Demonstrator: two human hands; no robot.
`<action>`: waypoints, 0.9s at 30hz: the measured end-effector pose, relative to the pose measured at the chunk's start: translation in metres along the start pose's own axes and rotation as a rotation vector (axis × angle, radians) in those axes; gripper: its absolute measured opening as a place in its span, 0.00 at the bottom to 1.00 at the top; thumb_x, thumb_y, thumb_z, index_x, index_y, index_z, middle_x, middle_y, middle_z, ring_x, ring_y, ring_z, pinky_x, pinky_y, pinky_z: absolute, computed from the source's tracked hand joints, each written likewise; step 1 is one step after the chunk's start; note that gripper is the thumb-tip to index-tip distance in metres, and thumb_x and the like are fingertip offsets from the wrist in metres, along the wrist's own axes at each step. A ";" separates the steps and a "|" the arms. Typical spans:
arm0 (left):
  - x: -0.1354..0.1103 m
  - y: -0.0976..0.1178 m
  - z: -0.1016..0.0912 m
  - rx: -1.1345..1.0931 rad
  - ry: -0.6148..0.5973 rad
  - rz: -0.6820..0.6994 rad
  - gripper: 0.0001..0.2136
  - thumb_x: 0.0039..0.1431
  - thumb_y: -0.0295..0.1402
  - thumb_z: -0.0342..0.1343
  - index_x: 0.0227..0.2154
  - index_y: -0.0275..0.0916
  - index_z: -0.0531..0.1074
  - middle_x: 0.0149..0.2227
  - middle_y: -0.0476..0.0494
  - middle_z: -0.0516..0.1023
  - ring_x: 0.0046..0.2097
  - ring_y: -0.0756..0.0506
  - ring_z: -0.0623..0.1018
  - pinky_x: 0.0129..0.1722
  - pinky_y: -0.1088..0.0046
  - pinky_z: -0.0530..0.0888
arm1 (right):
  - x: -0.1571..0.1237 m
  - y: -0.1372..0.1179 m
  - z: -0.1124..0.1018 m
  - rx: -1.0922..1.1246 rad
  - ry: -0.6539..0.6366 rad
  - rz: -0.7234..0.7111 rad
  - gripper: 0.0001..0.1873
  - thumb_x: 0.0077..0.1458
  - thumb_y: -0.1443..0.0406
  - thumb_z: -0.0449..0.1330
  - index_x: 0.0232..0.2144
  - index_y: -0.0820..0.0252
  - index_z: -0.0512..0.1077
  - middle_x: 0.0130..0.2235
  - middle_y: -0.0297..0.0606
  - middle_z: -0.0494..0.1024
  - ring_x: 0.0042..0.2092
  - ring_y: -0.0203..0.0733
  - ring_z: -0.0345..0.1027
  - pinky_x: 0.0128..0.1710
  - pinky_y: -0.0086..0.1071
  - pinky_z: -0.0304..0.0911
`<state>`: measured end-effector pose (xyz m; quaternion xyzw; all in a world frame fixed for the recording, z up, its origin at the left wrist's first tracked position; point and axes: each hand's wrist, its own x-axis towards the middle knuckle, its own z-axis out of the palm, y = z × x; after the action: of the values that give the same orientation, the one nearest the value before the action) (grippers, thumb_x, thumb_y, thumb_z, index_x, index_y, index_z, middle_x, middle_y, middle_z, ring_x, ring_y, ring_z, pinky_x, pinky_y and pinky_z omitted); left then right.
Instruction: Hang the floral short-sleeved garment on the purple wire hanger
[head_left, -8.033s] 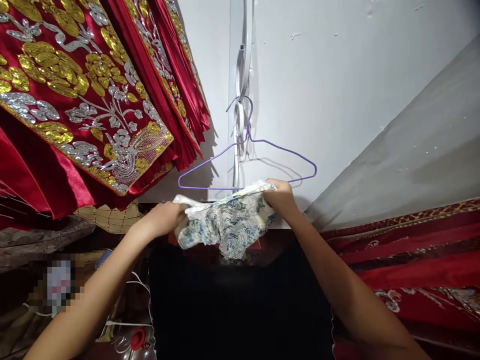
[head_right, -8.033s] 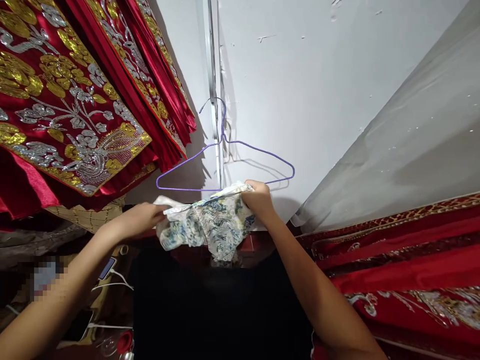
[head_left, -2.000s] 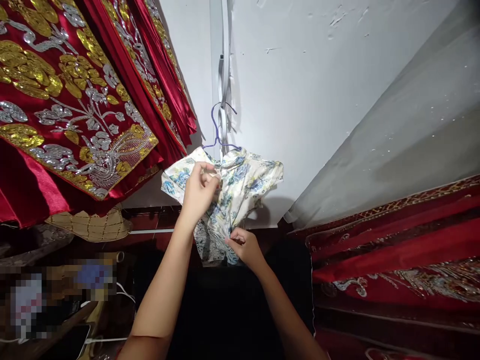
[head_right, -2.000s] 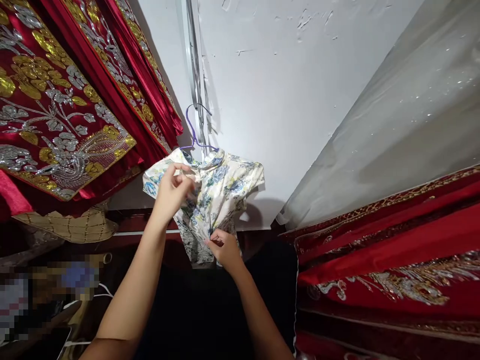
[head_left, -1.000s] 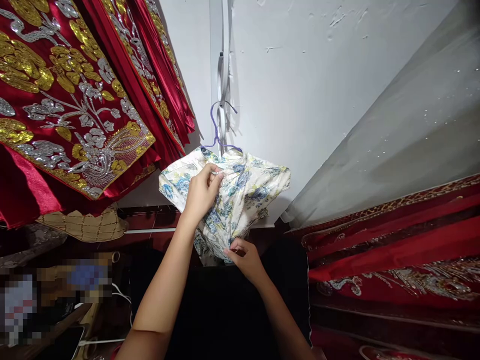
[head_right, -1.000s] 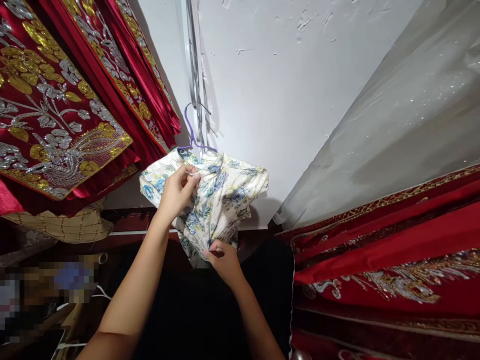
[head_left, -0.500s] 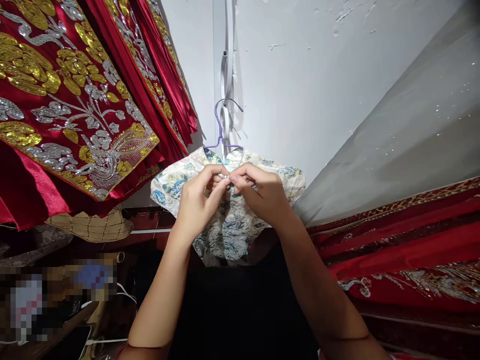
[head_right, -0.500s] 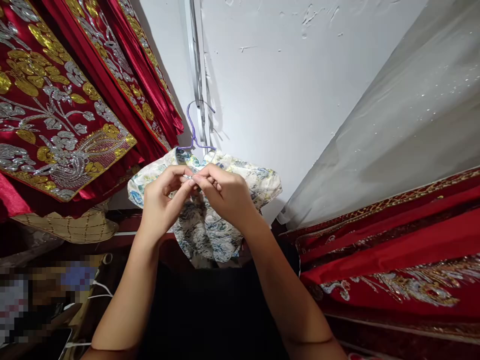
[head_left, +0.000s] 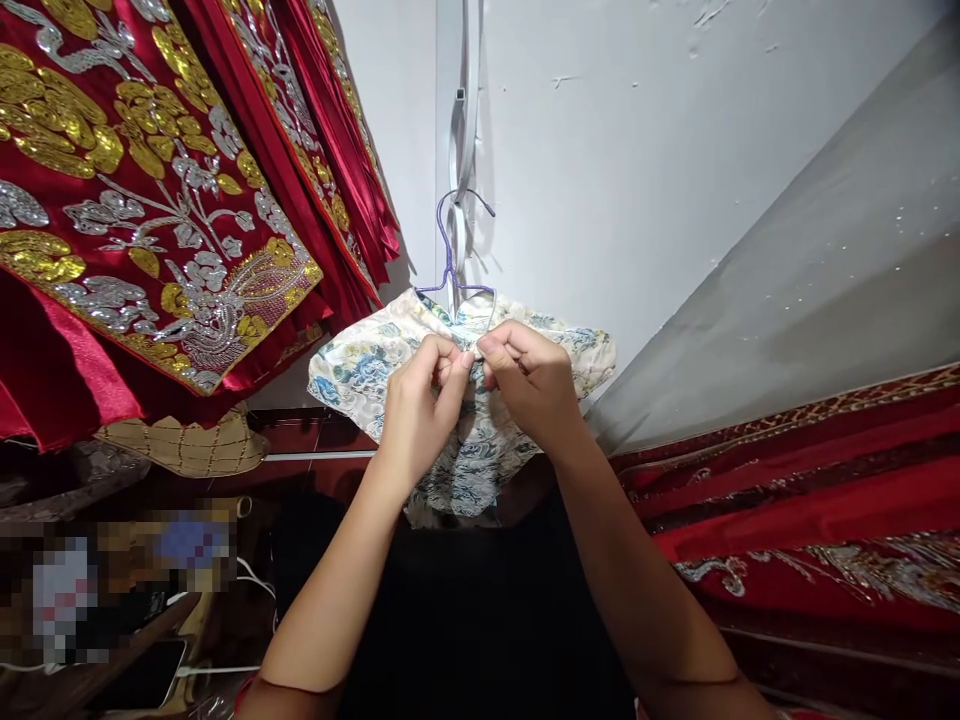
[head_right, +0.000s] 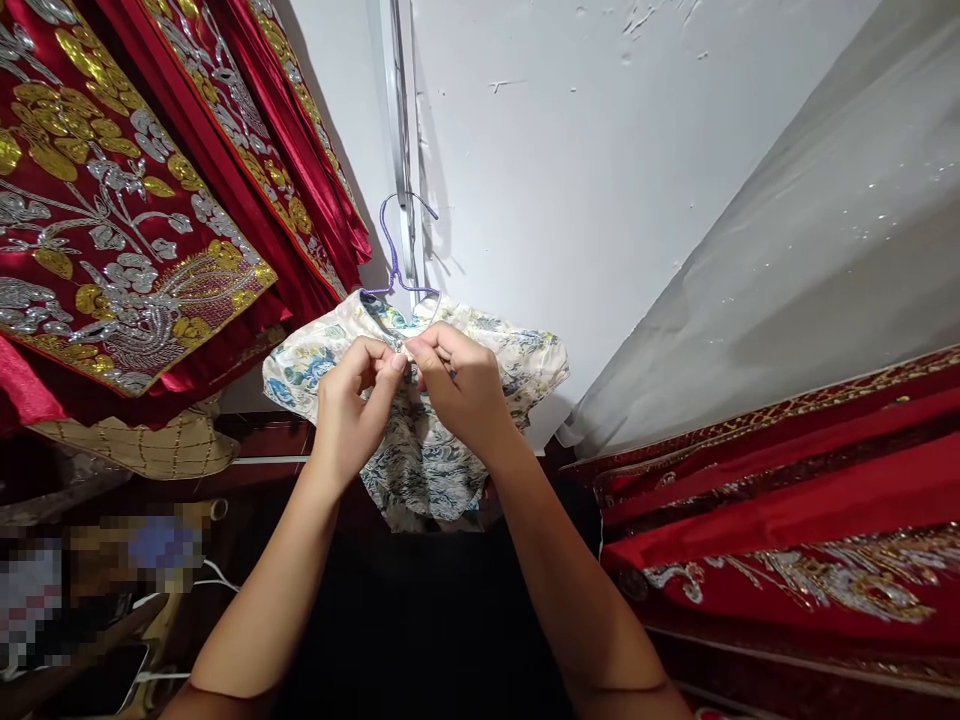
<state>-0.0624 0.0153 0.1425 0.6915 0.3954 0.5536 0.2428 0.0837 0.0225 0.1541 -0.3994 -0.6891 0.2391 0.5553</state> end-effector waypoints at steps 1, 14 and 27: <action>0.000 0.001 0.000 0.003 -0.013 -0.002 0.11 0.69 0.39 0.52 0.31 0.40 0.66 0.26 0.51 0.64 0.28 0.51 0.65 0.31 0.73 0.64 | 0.000 0.000 -0.001 -0.006 0.005 -0.004 0.15 0.66 0.58 0.56 0.28 0.58 0.69 0.22 0.29 0.69 0.23 0.33 0.61 0.25 0.29 0.57; -0.004 0.005 -0.001 0.066 0.040 -0.065 0.09 0.65 0.40 0.57 0.33 0.40 0.72 0.30 0.48 0.73 0.32 0.49 0.71 0.34 0.73 0.68 | -0.005 0.008 0.007 0.112 0.033 0.087 0.21 0.64 0.52 0.57 0.26 0.59 0.68 0.20 0.28 0.62 0.21 0.31 0.53 0.22 0.30 0.49; -0.004 -0.005 0.006 -0.231 0.005 -0.177 0.11 0.60 0.40 0.61 0.28 0.39 0.72 0.24 0.51 0.69 0.26 0.51 0.66 0.25 0.75 0.63 | -0.006 0.010 0.004 -0.058 0.075 0.008 0.16 0.65 0.59 0.56 0.26 0.58 0.67 0.20 0.27 0.61 0.22 0.32 0.51 0.23 0.29 0.48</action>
<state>-0.0586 0.0157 0.1350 0.6200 0.3891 0.5737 0.3675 0.0829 0.0236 0.1420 -0.4267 -0.6728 0.2062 0.5681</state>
